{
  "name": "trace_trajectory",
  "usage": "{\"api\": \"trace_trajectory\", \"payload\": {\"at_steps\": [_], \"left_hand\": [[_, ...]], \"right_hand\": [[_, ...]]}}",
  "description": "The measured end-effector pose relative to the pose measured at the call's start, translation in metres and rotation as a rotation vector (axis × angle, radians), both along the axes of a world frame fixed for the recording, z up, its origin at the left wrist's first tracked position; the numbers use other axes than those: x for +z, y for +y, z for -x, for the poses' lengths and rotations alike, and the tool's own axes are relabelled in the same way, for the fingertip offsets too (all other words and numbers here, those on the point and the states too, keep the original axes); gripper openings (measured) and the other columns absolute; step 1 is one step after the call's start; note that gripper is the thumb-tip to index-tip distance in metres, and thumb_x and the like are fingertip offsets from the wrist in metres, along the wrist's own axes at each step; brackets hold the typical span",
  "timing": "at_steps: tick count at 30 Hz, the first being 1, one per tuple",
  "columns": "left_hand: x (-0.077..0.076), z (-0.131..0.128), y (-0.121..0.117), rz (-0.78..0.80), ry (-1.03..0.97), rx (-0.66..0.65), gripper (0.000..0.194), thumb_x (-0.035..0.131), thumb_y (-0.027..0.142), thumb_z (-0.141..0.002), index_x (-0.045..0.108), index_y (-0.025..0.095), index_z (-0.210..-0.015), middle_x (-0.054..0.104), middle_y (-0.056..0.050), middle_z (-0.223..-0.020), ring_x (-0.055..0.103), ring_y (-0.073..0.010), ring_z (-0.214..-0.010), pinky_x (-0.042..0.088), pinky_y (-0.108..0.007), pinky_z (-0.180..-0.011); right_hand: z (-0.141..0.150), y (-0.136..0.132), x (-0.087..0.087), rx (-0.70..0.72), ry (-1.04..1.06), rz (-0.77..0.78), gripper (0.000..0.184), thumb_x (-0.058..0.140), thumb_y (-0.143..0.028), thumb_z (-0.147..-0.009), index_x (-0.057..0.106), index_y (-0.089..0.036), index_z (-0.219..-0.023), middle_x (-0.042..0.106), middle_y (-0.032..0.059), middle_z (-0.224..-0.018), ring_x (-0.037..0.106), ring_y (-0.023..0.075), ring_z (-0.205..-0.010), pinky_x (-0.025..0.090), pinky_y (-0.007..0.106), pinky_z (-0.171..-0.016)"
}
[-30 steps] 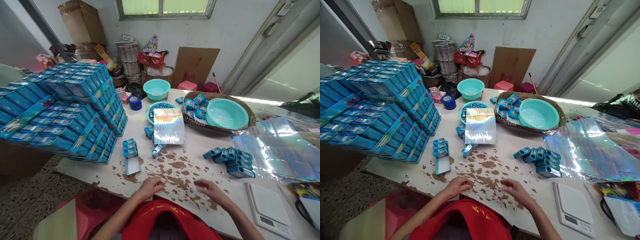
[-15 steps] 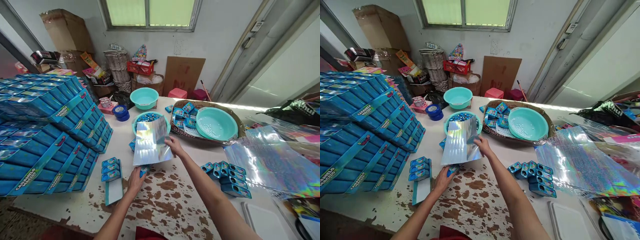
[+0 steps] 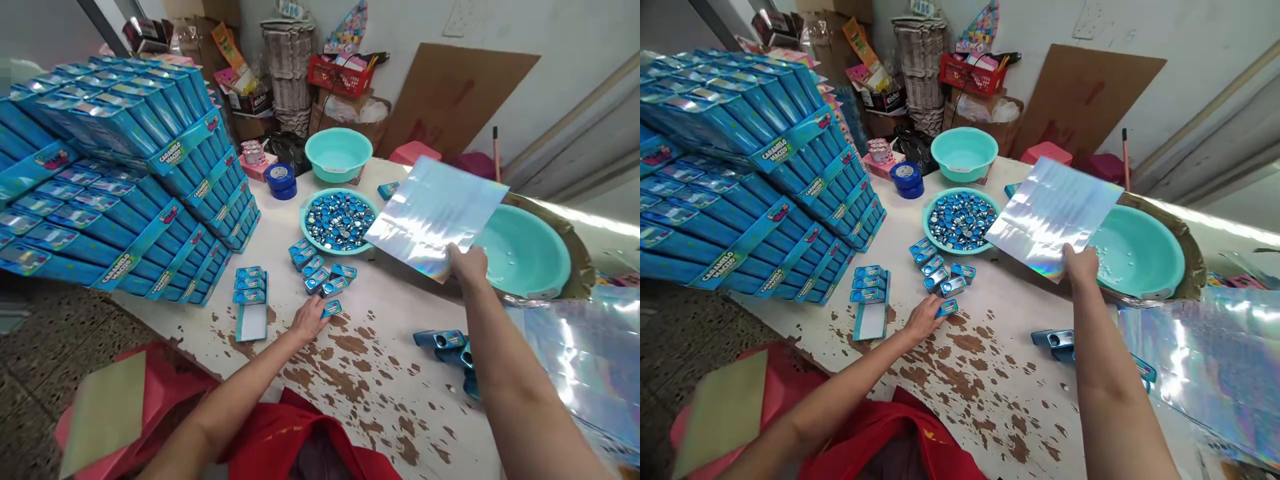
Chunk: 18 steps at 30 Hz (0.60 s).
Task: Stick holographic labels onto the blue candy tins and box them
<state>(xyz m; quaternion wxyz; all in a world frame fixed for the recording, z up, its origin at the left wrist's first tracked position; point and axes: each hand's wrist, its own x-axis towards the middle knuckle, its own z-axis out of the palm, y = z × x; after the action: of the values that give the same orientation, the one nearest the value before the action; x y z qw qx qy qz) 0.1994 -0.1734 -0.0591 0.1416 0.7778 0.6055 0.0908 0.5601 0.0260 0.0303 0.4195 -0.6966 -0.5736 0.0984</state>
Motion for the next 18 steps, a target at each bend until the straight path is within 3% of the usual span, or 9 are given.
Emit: {"api": "trace_trajectory", "payload": {"at_steps": [2,4,5,7,8,10,13,16,18], "left_hand": [[0.001,-0.006,0.003,-0.07,0.031,-0.004,0.035,0.06,0.03,-0.083,0.058,0.019,-0.116,0.059,-0.01,-0.107,0.057,-0.0249,-0.101,0.05,-0.038,-0.085],[0.002,-0.012,0.009,-0.15,0.064,0.013,0.04,0.058,0.032,-0.085,0.055,0.022,-0.124,0.055,-0.014,-0.121,0.05,-0.0292,-0.117,0.045,-0.044,-0.095],[0.002,-0.015,0.013,-0.179,0.084,0.017,0.045,0.057,0.035,-0.086,0.051,0.023,-0.13,0.05,-0.015,-0.131,0.043,-0.0313,-0.126,0.04,-0.049,-0.101],[0.002,-0.02,0.021,-0.194,0.13,-0.007,0.057,0.054,0.04,-0.087,0.04,0.023,-0.14,0.035,-0.015,-0.148,0.025,-0.0333,-0.139,0.026,-0.057,-0.108],[0.001,-0.021,0.023,-0.184,0.152,-0.029,0.063,0.054,0.043,-0.087,0.035,0.021,-0.143,0.029,-0.015,-0.152,0.019,-0.0337,-0.142,0.021,-0.06,-0.11],[0.001,-0.019,0.021,-0.162,0.178,-0.056,0.069,0.053,0.048,-0.086,0.03,0.02,-0.145,0.023,-0.014,-0.155,0.013,-0.0342,-0.143,0.016,-0.063,-0.11],[0.0,-0.003,-0.001,-0.19,0.157,-0.033,0.07,0.053,0.05,-0.086,0.03,0.022,-0.146,0.023,-0.013,-0.155,0.013,-0.0338,-0.143,0.018,-0.059,-0.111],[-0.003,0.026,-0.044,-0.247,0.102,0.039,0.057,0.051,0.043,-0.088,0.04,0.022,-0.14,0.037,-0.01,-0.148,0.023,-0.0298,-0.141,0.026,-0.05,-0.111],[-0.005,0.049,-0.076,-0.257,0.061,0.166,0.044,0.051,0.036,-0.089,0.049,0.022,-0.131,0.049,-0.009,-0.138,0.034,-0.0273,-0.136,0.031,-0.047,-0.109]], "right_hand": [[0.014,-0.018,-0.007,-0.132,-0.09,-0.042,0.081,0.058,-0.061,-0.074,0.046,0.003,-0.121,0.04,0.0387,-0.122,0.039,0.0468,-0.119,0.031,0.065,-0.089],[0.042,-0.039,-0.019,-0.081,-0.191,-0.11,0.074,0.053,-0.057,-0.081,0.042,-0.003,-0.13,0.037,0.0322,-0.133,0.031,0.0433,-0.128,0.023,0.064,-0.1],[0.06,-0.05,-0.028,0.049,-0.246,-0.135,0.067,0.049,-0.055,-0.084,0.043,-0.008,-0.131,0.042,0.027,-0.131,0.033,0.0396,-0.128,0.025,0.061,-0.103],[0.098,-0.071,-0.052,0.445,-0.299,-0.108,0.066,0.049,-0.06,-0.084,0.042,-0.015,-0.133,0.047,0.0204,-0.13,0.04,0.0352,-0.126,0.033,0.056,-0.102],[0.116,-0.08,-0.065,0.624,-0.326,-0.073,0.075,0.053,-0.065,-0.078,0.039,-0.018,-0.135,0.043,0.0198,-0.134,0.038,0.0361,-0.127,0.035,0.055,-0.101],[0.145,-0.091,-0.09,0.843,-0.384,0.006,0.097,0.059,-0.075,-0.065,0.033,-0.019,-0.14,0.033,0.0207,-0.141,0.033,0.0411,-0.131,0.036,0.057,-0.099],[0.168,-0.091,-0.113,0.946,-0.429,0.084,0.112,0.064,-0.078,-0.054,0.03,-0.019,-0.143,0.031,0.0222,-0.14,0.035,0.0444,-0.127,0.037,0.058,-0.096],[0.175,-0.085,-0.117,0.998,-0.438,0.095,0.108,0.068,-0.074,-0.052,0.037,-0.018,-0.139,0.039,0.0209,-0.128,0.045,0.0402,-0.114,0.041,0.054,-0.093],[0.176,-0.086,-0.115,1.013,-0.441,0.093,0.1,0.068,-0.071,-0.054,0.042,-0.018,-0.135,0.043,0.0199,-0.122,0.048,0.0377,-0.107,0.043,0.052,-0.089]]}}
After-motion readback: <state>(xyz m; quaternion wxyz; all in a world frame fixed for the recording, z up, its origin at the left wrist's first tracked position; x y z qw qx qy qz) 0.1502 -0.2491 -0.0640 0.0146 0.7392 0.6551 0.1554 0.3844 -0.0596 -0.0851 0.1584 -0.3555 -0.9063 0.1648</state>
